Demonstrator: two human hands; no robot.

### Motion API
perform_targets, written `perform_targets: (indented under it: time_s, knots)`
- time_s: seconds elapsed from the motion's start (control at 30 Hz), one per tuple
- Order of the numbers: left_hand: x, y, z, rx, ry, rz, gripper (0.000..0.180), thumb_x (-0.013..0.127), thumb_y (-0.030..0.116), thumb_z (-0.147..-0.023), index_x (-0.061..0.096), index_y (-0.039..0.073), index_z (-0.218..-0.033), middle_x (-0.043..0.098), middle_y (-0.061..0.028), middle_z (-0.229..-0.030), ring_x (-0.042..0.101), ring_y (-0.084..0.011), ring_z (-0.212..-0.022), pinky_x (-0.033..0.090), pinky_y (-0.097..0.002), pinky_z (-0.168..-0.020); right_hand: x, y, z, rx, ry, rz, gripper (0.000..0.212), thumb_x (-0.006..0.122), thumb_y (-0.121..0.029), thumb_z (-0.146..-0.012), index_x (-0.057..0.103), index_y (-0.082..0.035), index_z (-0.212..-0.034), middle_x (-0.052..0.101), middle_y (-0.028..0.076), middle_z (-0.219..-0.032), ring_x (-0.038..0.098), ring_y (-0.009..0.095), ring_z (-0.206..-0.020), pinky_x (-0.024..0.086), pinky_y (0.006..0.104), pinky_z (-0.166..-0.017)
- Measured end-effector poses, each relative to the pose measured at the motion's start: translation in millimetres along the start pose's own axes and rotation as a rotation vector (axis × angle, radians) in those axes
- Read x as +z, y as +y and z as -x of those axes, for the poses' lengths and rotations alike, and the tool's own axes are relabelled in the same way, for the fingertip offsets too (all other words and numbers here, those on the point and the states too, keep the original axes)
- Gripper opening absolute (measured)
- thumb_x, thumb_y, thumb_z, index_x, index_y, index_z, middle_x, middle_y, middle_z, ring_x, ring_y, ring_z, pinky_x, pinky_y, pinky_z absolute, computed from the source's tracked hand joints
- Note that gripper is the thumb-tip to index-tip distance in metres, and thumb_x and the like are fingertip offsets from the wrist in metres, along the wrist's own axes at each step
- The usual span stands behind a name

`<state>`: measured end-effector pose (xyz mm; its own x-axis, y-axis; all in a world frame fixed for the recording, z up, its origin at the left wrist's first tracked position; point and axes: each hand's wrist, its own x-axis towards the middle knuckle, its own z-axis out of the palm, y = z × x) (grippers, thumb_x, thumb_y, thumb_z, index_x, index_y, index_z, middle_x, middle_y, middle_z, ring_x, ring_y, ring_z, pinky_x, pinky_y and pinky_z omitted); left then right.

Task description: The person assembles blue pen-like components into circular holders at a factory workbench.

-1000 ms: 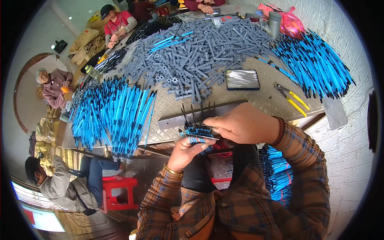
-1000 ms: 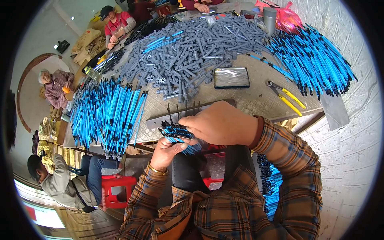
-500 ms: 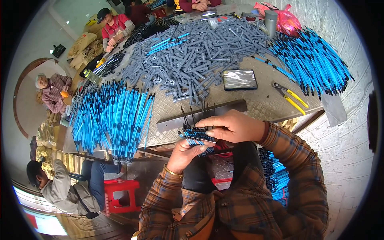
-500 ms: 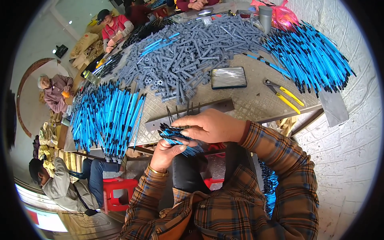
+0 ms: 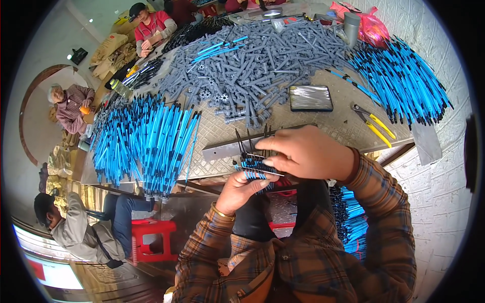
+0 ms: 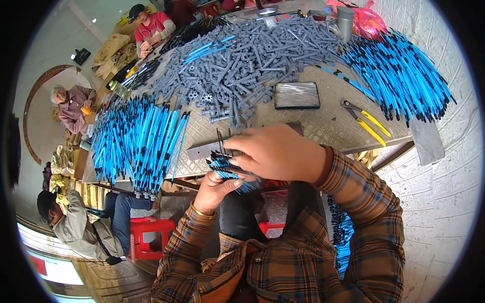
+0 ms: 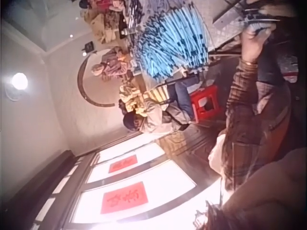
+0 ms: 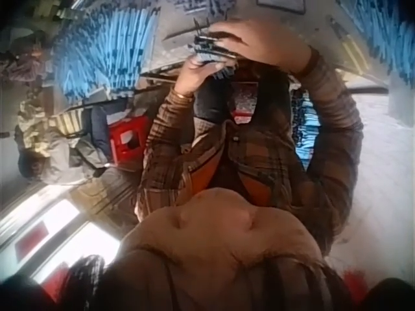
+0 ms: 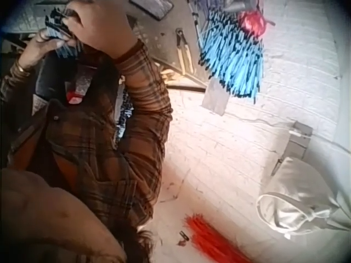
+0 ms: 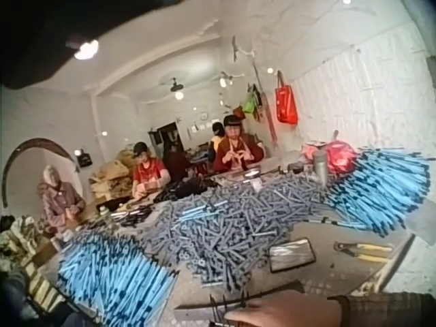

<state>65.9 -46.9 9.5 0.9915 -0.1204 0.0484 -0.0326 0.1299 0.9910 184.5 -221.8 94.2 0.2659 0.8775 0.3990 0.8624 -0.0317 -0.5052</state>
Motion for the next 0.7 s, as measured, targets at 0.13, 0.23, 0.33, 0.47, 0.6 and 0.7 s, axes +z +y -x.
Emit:
perform_targets:
  time_s: [0.13,0.23,0.33,0.47,0.6,0.7]
  knots:
    - [2,-6,4,-0.005,0.006,0.008,0.020,0.054,0.001,-0.086,0.061,0.001,-0.105,0.064,-0.0056,-0.099,0.056,-0.0129,-0.096,0.043,-0.0266,-0.086,4,4,-9,-0.024,-0.001,-0.011,0.023,0.057,-0.020,-0.081,0.060,-0.008,-0.100,0.057,0.013,-0.075,0.057,0.032,-0.067,0.044,0.0390,-0.058]
    - [0,-6,3,-0.003,0.017,0.006,0.020,0.054,0.001,-0.086,0.061,0.001,-0.105,0.064,-0.0051,-0.099,0.056,-0.0124,-0.096,0.043,-0.0263,-0.085,14,9,-12,-0.040,-0.006,0.004,0.021,0.057,-0.019,-0.081,0.061,-0.006,-0.096,0.056,0.013,-0.074,0.056,0.031,-0.067,0.044,0.0385,-0.058]
    - [-1,-3,3,-0.002,0.016,-0.018,0.020,0.054,0.001,-0.086,0.061,0.002,-0.105,0.064,-0.0045,-0.099,0.056,-0.0118,-0.095,0.043,-0.0260,-0.085,14,6,-13,-0.014,0.032,-0.061,0.020,0.056,-0.017,-0.081,0.061,-0.006,-0.096,0.056,0.013,-0.075,0.057,0.031,-0.067,0.044,0.0382,-0.059]
    - [-2,-1,3,0.002,0.014,-0.038,0.021,0.053,0.000,-0.086,0.061,0.002,-0.105,0.064,-0.0037,-0.099,0.055,-0.0109,-0.095,0.043,-0.0257,-0.085,19,7,-14,0.000,0.060,-0.108,0.018,0.055,-0.015,-0.081,0.061,-0.005,-0.095,0.056,0.013,-0.075,0.057,0.031,-0.069,0.044,0.0375,-0.060]
    - [-3,-3,5,0.031,-0.003,-0.064,0.021,0.053,0.000,-0.086,0.061,0.003,-0.105,0.064,-0.0032,-0.099,0.055,-0.0106,-0.095,0.042,-0.0255,-0.085,19,6,-17,-0.007,0.047,-0.136,0.018,0.055,-0.014,-0.080,0.061,-0.004,-0.094,0.057,0.013,-0.076,0.057,0.030,-0.070,0.045,0.0368,-0.060]
    - [-3,-6,5,0.039,-0.013,-0.072,0.020,0.054,0.000,-0.086,0.062,0.003,-0.103,0.064,-0.0026,-0.099,0.055,-0.0102,-0.094,0.042,-0.0254,-0.085,19,7,-18,-0.009,0.034,-0.156,0.018,0.055,-0.014,-0.080,0.061,-0.004,-0.095,0.057,0.013,-0.077,0.057,0.030,-0.070,0.045,0.0364,-0.061]
